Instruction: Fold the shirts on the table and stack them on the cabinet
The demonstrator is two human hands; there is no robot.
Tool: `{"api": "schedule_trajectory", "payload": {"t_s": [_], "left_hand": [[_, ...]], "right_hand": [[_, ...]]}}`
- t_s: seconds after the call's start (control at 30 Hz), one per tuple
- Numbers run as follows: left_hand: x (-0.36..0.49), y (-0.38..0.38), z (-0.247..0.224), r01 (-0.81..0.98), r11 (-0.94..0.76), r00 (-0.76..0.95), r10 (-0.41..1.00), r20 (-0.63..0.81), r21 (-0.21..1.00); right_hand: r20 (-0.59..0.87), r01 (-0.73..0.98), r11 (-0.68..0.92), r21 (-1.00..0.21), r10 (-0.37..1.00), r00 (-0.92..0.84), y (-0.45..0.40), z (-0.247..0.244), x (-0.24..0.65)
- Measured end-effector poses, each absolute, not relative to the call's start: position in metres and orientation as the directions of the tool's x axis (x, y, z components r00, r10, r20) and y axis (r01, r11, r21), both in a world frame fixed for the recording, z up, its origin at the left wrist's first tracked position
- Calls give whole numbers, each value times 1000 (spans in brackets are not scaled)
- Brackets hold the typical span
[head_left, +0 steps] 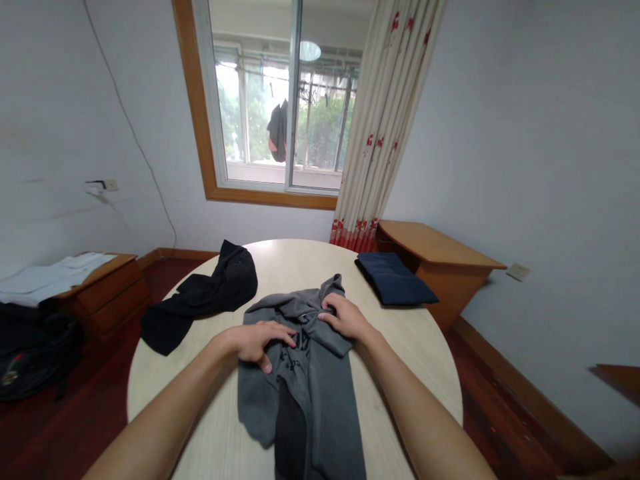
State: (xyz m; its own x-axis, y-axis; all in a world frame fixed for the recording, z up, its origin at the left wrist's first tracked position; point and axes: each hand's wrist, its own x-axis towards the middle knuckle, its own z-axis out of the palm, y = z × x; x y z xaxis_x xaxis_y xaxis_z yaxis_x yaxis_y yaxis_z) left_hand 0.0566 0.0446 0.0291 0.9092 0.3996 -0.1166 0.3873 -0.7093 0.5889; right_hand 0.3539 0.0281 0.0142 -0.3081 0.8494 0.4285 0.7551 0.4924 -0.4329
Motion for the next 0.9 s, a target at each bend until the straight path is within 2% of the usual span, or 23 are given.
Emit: {"api": "schedule_trajectory", "payload": {"t_s": [0.1,0.2,0.3,0.4,0.57,0.63,0.73,0.8,0.9], "left_hand": [[62,43,30,403,-716,890,452,-62,570],[66,42,32,436,-689,847,532,-5,579],[68,43,32,432,-691,822,566,63,579],[69,45,30,407,-713,826,555,104,571],[67,48,30,386,-723,821,553,144,574],[67,46,34,355,-727,817,547,183,587],[65,43,43,288,-718,759,574,306,634],[61,46,47,244,-694,612,652,448,677],[42,64,48,183,-631,132,775,617,754]], "right_hand": [[569,785,333,-522,822,30,31,17,367],[618,724,211,-657,701,356,37,16,389],[640,685,219,-695,623,450,42,14,404],[713,733,288,-617,597,366,39,18,399],[787,739,484,-469,609,101,19,40,365],[756,696,566,-442,653,-51,11,46,351],[610,611,631,-478,739,-286,6,44,341],[476,590,608,-531,790,-385,6,38,340],[298,629,521,-577,851,-433,10,26,345]]}}
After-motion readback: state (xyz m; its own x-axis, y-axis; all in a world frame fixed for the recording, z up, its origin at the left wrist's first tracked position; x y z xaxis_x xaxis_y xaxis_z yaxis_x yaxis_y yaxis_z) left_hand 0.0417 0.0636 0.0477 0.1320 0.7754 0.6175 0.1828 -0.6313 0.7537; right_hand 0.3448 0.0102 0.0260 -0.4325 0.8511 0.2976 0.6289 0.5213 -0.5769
